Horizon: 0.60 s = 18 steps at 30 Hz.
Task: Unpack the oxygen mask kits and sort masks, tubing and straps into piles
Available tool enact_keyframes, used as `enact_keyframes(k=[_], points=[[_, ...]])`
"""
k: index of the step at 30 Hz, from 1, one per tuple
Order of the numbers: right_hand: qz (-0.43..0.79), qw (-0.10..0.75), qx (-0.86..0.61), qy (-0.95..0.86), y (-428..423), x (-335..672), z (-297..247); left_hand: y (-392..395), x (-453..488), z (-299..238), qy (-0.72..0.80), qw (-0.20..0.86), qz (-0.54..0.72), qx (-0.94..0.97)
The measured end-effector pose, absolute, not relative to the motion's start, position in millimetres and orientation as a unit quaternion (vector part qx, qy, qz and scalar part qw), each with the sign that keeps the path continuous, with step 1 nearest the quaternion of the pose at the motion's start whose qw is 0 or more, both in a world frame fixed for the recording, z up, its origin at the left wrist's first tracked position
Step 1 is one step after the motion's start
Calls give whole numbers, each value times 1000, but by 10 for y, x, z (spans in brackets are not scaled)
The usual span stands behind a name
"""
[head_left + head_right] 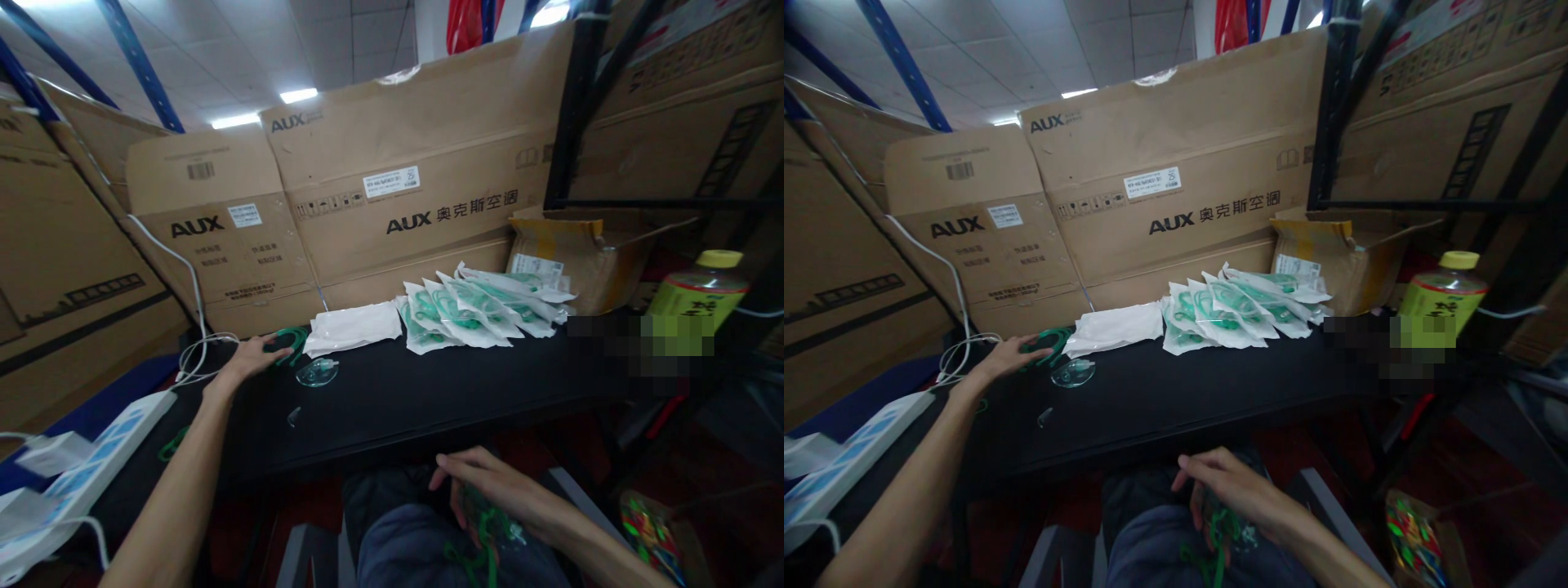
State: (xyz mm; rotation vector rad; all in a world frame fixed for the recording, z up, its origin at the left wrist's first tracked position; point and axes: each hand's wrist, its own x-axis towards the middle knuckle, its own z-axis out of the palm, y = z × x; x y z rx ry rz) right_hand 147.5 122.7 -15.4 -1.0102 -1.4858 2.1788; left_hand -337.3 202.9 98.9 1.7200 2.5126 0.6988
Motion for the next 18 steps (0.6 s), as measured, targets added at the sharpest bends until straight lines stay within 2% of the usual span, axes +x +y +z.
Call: enact_keyframes(k=[4, 8, 14, 18], points=[[763, 156, -358, -515, 1221, 1478, -151, 2142, -3209, 816, 825, -9, 131, 550], [790, 149, -340, -487, 1187, 1502, -18, 2113, -3113, 791, 816, -39, 111, 567], [820, 227, -282, -444, 1311, 1543, 403, 1891, -2887, 1034, 788, -107, 195, 574], [823, 319, -255, -394, 1593, 1457, 739, 1605, -2260, 1293, 747, -147, 304, 573]])
